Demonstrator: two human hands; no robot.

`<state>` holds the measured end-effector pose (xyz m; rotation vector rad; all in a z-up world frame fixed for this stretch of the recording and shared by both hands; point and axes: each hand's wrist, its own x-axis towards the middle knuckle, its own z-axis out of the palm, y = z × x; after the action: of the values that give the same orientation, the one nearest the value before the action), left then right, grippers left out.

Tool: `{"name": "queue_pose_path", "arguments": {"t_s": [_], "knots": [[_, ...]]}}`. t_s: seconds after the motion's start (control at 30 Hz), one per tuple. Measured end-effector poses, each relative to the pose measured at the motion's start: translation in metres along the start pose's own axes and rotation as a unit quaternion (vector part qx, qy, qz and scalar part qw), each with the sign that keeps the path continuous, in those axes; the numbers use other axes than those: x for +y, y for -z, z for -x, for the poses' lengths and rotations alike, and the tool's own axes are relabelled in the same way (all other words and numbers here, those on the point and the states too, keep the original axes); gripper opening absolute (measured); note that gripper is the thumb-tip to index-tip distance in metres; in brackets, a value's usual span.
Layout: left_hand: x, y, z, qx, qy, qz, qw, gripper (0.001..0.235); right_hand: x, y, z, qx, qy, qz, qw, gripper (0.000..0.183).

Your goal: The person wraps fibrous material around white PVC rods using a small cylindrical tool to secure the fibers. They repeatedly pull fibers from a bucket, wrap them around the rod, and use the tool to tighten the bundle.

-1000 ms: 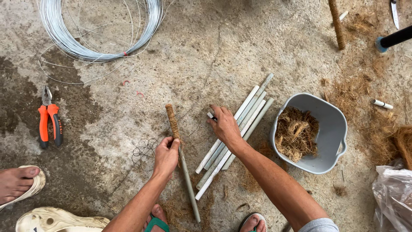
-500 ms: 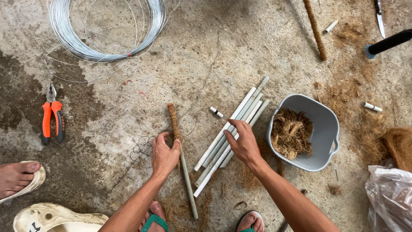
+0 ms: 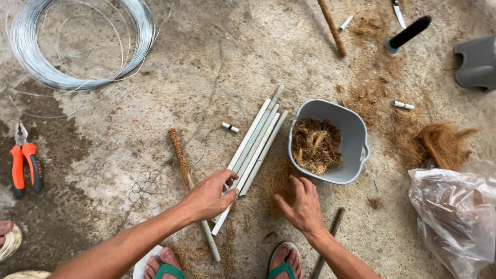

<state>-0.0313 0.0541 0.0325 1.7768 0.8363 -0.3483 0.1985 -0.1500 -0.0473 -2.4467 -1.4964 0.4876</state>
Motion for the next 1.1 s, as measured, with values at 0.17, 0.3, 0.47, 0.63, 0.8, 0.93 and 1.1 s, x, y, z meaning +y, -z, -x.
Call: {"name": "queue_pose_path", "arguments": {"t_s": [0.17,0.3,0.47,0.63,0.8,0.93,1.1], "knots": [[0.056,0.007,0.003,-0.130,0.034,-0.176,0.975,0.045,-0.011,-0.011,0.000,-0.122,-0.138,0.068,0.981,0.109],[0.079,0.003,-0.009,-0.158,0.002,-0.288,0.944,0.048,0.003,-0.023,0.002,-0.027,-0.089,-0.043,0.995,0.089],[0.087,-0.037,-0.049,-0.057,0.122,-0.001,0.991,0.063,0.011,-0.021,0.013,0.020,-0.079,-0.169,0.982,0.080],[0.048,-0.109,-0.088,-0.009,0.110,0.355,0.928,0.050,0.008,-0.008,0.035,0.053,0.016,-0.190,0.980,0.080],[0.022,-0.153,-0.101,0.088,0.103,0.399,0.907,0.048,0.011,0.005,0.040,0.087,-0.041,-0.308,0.947,0.074],[0.028,-0.151,-0.098,0.054,0.073,0.336,0.937,0.039,0.025,0.007,0.019,0.082,-0.044,-0.300,0.950,0.069],[0.050,-0.135,-0.087,0.046,0.014,0.332,0.942,0.055,0.038,0.007,0.006,0.026,-0.116,-0.454,0.883,0.036]]}}
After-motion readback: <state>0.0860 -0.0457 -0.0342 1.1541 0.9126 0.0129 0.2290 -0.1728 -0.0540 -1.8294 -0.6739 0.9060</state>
